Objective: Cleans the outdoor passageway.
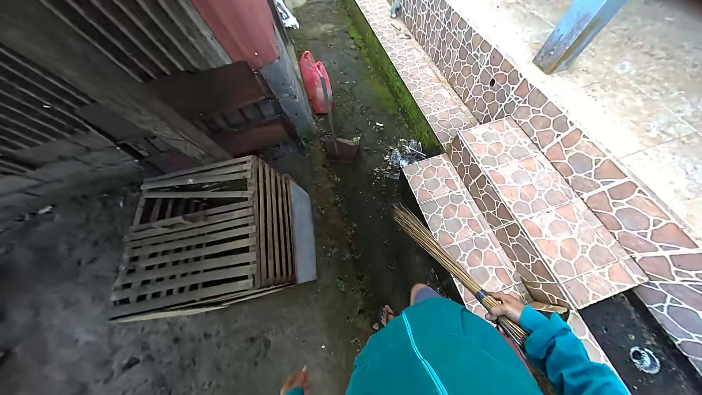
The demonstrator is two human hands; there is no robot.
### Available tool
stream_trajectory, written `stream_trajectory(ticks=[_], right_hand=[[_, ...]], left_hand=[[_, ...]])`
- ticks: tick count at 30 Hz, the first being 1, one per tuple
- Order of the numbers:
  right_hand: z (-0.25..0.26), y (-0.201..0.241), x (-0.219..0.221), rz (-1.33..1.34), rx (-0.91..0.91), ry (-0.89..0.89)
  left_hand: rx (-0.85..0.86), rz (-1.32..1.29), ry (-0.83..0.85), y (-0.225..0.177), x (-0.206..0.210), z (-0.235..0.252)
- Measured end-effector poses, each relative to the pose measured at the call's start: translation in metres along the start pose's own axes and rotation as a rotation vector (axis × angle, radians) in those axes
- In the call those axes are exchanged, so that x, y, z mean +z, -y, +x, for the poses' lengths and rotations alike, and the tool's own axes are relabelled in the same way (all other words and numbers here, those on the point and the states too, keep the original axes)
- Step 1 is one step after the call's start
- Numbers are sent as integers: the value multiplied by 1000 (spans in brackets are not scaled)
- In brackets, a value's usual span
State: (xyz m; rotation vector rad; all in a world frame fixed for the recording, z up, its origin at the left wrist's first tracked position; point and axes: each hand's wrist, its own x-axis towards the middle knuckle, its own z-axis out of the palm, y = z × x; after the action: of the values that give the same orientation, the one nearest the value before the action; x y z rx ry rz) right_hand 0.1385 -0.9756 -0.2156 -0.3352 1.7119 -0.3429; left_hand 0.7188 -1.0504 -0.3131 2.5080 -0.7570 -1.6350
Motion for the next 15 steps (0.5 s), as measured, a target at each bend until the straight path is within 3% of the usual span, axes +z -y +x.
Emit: stream_trajectory(ticks=[4, 10, 15], right_hand=[[19, 30, -1, 80, 21, -27], [84, 108, -20, 157, 2, -11], [150, 228, -50, 135, -56, -13]], left_hand=[[297, 77, -19, -118, 5, 34], [668, 161, -55, -325, 35, 39], [696, 34, -56, -451, 62, 43]])
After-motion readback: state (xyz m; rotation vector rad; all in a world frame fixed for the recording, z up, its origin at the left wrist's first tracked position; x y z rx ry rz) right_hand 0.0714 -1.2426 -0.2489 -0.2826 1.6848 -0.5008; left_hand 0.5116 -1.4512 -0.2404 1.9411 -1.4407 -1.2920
